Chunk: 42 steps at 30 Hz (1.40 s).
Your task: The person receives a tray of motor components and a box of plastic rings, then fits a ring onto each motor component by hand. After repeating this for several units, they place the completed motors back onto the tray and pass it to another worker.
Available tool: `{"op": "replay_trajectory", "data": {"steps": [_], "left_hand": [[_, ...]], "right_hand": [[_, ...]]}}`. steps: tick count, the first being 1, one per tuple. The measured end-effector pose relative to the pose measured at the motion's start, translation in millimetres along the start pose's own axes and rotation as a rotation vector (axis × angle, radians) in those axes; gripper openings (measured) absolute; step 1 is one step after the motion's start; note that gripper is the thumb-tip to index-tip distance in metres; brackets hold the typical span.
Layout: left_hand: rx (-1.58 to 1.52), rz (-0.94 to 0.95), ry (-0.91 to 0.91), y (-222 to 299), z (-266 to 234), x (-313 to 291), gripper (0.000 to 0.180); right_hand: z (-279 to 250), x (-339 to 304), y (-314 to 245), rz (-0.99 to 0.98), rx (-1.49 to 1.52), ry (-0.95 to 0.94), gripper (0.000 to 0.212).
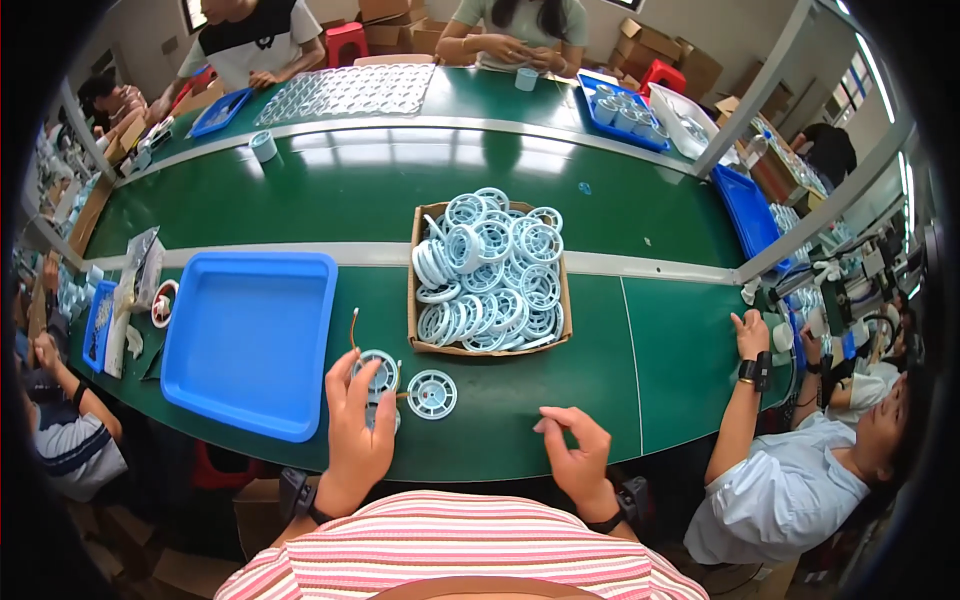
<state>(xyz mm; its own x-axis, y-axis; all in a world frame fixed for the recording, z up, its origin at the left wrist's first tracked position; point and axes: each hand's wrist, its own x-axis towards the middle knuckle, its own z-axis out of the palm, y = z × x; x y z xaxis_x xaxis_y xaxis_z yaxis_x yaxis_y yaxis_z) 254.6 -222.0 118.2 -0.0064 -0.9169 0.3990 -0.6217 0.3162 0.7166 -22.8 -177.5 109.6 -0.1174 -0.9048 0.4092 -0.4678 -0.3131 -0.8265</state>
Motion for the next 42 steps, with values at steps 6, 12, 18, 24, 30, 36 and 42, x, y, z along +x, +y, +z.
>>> {"op": "replay_trajectory", "data": {"steps": [6, 12, 18, 24, 30, 36, 42], "left_hand": [[-0.169, 0.019, -0.101, 12.8, 20.0, -7.3, 0.044], [-0.227, 0.025, 0.062, 15.4, 40.7, -8.0, 0.055], [-0.032, 0.084, 0.145, -21.3, 11.4, -42.6, 0.033], [0.306, 0.177, 0.229, -24.0, 2.2, -49.2, 0.021], [0.343, 0.194, 0.215, -9.0, 4.6, -39.3, 0.019], [0.411, 0.101, 0.224, -0.1, 12.0, -37.4, 0.017], [0.403, 0.078, 0.301, 8.7, 14.5, -38.5, 0.014]], "right_hand": [[-90.2, 47.6, -28.6, 0.028, -0.316, 0.134, 0.012], [-99.7, 158.5, -18.9, -0.061, -0.301, -0.047, 0.013], [-98.4, 351.8, 127.1, 0.054, -0.613, 0.035, 0.026], [-68.7, 494.8, 348.8, 0.305, -1.152, 0.050, 0.054], [-129.8, 571.5, 466.3, -0.163, -1.293, 0.232, 0.045], [-91.1, 585.3, 464.3, -0.165, -1.299, 0.171, 0.048], [-63.7, 504.1, 346.1, 0.173, -1.023, 0.233, 0.049]]}}
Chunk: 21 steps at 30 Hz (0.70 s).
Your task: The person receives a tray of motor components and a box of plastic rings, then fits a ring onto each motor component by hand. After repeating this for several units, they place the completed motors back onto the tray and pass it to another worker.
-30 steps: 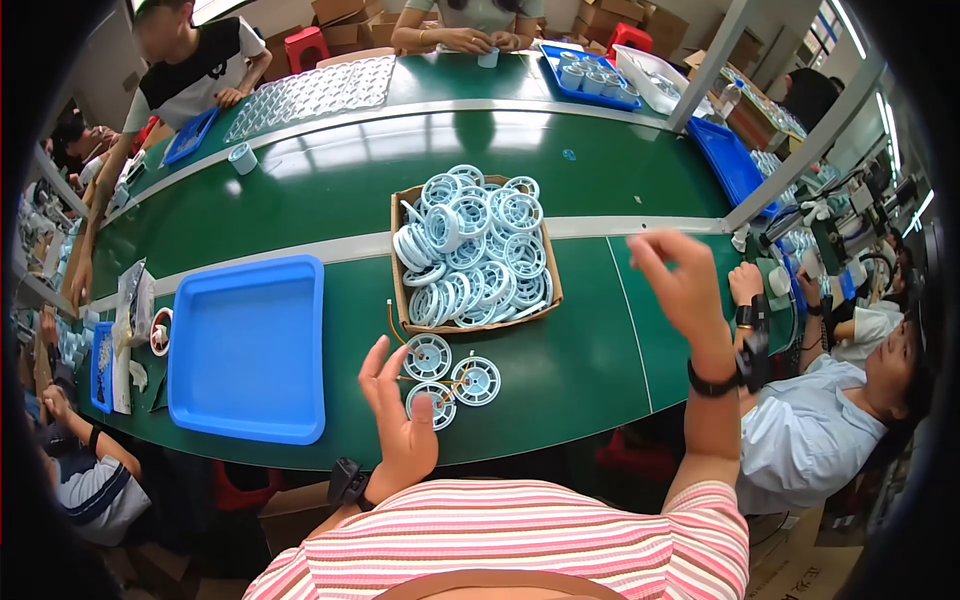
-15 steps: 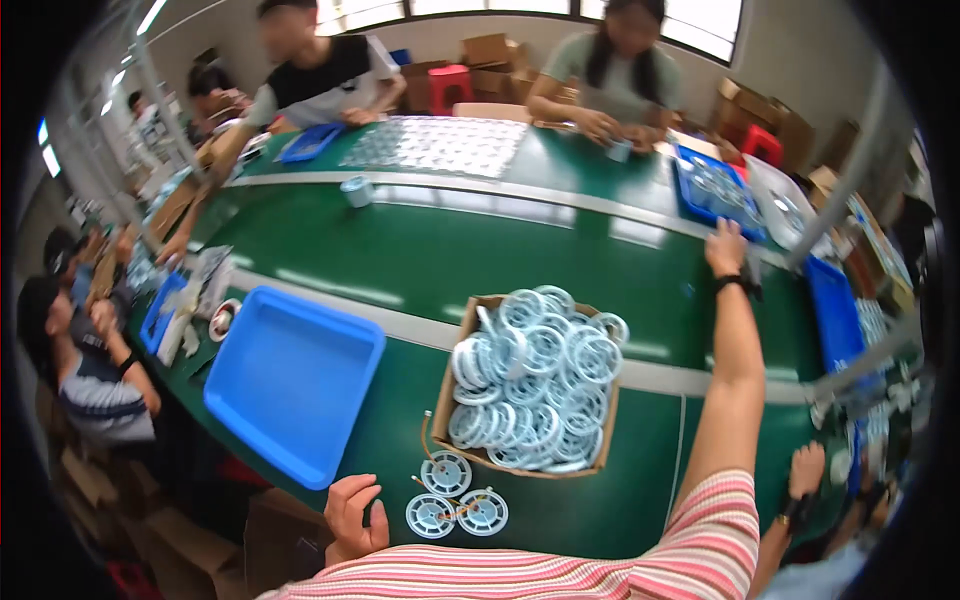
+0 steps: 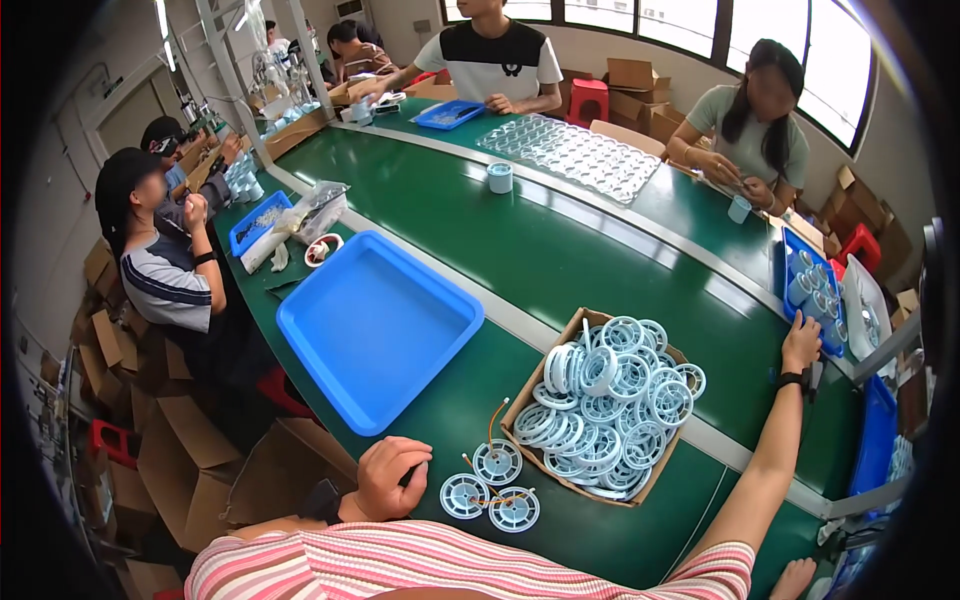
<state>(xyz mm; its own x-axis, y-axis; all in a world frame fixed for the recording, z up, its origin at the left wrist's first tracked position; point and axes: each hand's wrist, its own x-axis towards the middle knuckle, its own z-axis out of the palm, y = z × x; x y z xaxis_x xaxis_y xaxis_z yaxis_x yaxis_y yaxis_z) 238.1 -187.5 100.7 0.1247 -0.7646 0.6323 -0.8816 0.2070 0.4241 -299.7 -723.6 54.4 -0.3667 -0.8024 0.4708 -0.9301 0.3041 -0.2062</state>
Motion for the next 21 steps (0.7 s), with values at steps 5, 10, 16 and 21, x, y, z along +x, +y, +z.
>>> {"op": "replay_trajectory", "data": {"steps": [5, 10, 16, 21], "left_hand": [[-0.050, 0.010, 0.017, -6.6, -1.3, -1.6, 0.013], [-0.137, -0.015, 0.142, -26.4, -22.6, 4.6, 0.011], [0.075, -0.697, 0.429, -145.5, -57.8, 12.0, 0.042], [-0.224, -0.964, 0.177, -179.1, -95.4, 24.7, 0.044]], "right_hand": [[-35.1, -25.4, 26.2, 0.200, 0.056, -0.191, 0.045], [2.4, -46.4, 83.9, 0.294, 0.139, 0.416, 0.033], [-20.3, -47.1, 139.2, 0.640, 0.370, 0.251, 0.015], [-58.3, -81.3, 101.8, 0.840, 1.253, -0.360, 0.010]]}}
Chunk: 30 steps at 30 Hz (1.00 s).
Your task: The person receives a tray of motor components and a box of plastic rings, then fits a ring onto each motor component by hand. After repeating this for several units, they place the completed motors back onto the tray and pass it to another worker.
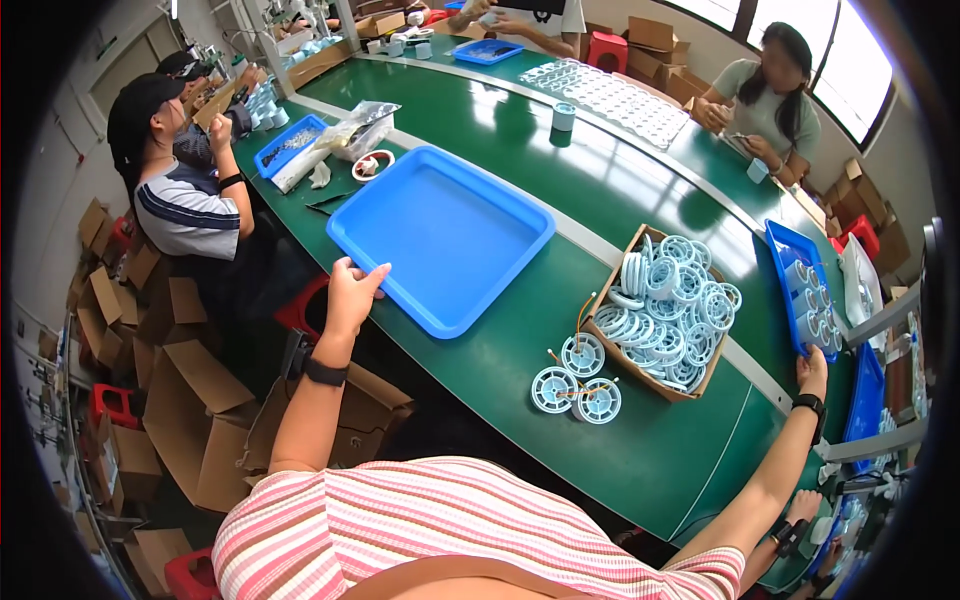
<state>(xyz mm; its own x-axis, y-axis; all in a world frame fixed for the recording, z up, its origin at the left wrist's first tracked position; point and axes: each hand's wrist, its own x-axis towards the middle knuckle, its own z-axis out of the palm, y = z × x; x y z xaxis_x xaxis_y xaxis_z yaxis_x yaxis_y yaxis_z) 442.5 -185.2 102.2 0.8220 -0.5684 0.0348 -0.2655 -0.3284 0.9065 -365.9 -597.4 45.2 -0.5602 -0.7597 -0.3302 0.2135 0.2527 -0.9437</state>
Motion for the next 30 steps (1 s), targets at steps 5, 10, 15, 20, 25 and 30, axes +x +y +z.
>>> {"op": "replay_trajectory", "data": {"steps": [5, 10, 15, 20, 25, 30], "left_hand": [[-0.414, -0.269, -0.255, -0.7, 15.6, 8.7, 0.037], [-0.465, -0.209, -0.242, -4.3, -0.5, 1.5, 0.029], [-0.736, -0.101, -0.163, -32.2, 3.8, 26.6, 0.025], [-0.731, -0.037, -0.141, -53.0, -26.9, 49.6, 0.029], [-0.838, 0.012, -0.111, -19.0, -47.2, 45.3, 0.033], [-0.888, 0.083, -0.010, 16.8, -90.2, 24.1, 0.036]], "right_hand": [[-58.5, 1.0, -4.2, 0.099, 0.149, -0.110, 0.017], [-44.8, -37.1, 18.0, 0.010, 0.104, -0.176, 0.018], [-60.2, -79.9, 7.3, -0.091, 0.269, -0.219, 0.016], [-43.9, -167.6, -28.5, -0.158, 0.073, -0.301, 0.012], [-19.8, -249.1, -50.9, -0.171, -0.114, -0.332, 0.011], [39.5, -342.7, -58.8, -0.137, -0.097, -0.550, 0.018]]}}
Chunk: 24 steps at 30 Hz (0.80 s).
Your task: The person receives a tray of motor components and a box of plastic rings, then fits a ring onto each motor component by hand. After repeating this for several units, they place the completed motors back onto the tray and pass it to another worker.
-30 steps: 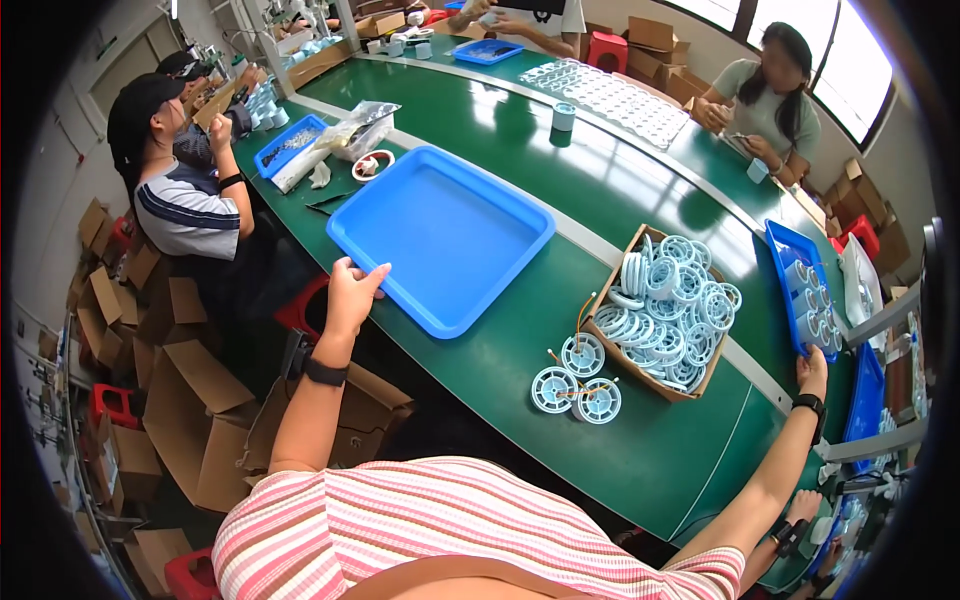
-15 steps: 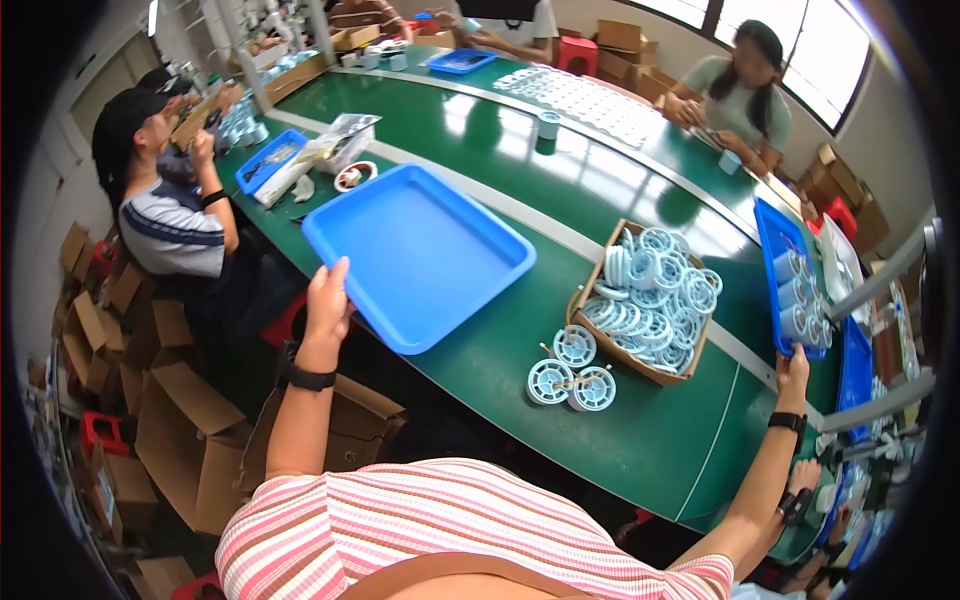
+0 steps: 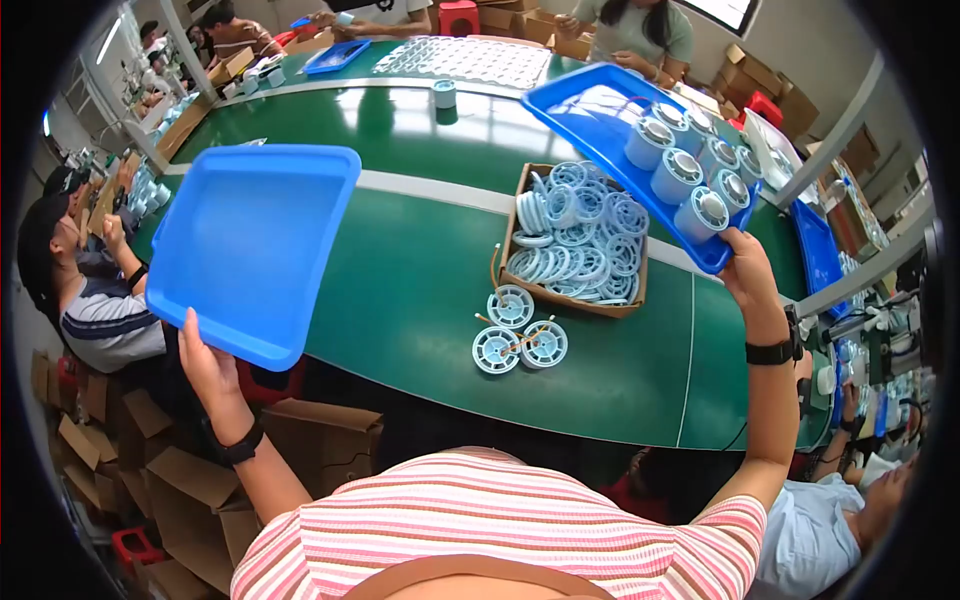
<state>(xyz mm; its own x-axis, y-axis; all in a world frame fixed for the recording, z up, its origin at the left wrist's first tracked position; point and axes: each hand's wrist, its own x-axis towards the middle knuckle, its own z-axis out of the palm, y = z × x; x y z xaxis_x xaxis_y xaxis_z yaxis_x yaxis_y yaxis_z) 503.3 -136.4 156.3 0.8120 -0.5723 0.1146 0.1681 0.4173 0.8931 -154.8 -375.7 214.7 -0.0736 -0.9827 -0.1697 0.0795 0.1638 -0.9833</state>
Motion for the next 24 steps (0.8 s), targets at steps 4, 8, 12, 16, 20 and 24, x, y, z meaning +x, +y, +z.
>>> {"op": "replay_trajectory", "data": {"steps": [4, 8, 12, 16, 20, 24], "left_hand": [[0.015, 0.122, 0.141, 35.5, -6.5, -22.8, 0.038], [0.069, 0.242, 0.260, 53.8, -26.0, -46.9, 0.041], [0.085, 0.329, 0.400, 51.7, -63.8, -59.1, 0.043], [0.126, 0.371, 0.520, 42.9, -88.2, -71.6, 0.044], [0.162, 0.402, 0.610, 42.3, -92.9, -80.4, 0.045], [0.147, 0.405, 0.628, 38.9, -107.3, -89.0, 0.046]], "right_hand": [[63.5, -12.4, -0.5, 0.015, 0.090, -0.288, 0.028], [150.4, -30.1, 1.6, 0.200, 0.122, -0.567, 0.032], [224.2, -46.5, 16.5, 0.347, 0.079, -0.639, 0.033], [260.6, -39.4, 53.6, 0.456, 0.008, -0.736, 0.032], [284.8, -27.7, 86.0, 0.498, -0.096, -0.736, 0.028], [293.3, -18.0, 105.8, 0.523, -0.226, -0.689, 0.024]]}}
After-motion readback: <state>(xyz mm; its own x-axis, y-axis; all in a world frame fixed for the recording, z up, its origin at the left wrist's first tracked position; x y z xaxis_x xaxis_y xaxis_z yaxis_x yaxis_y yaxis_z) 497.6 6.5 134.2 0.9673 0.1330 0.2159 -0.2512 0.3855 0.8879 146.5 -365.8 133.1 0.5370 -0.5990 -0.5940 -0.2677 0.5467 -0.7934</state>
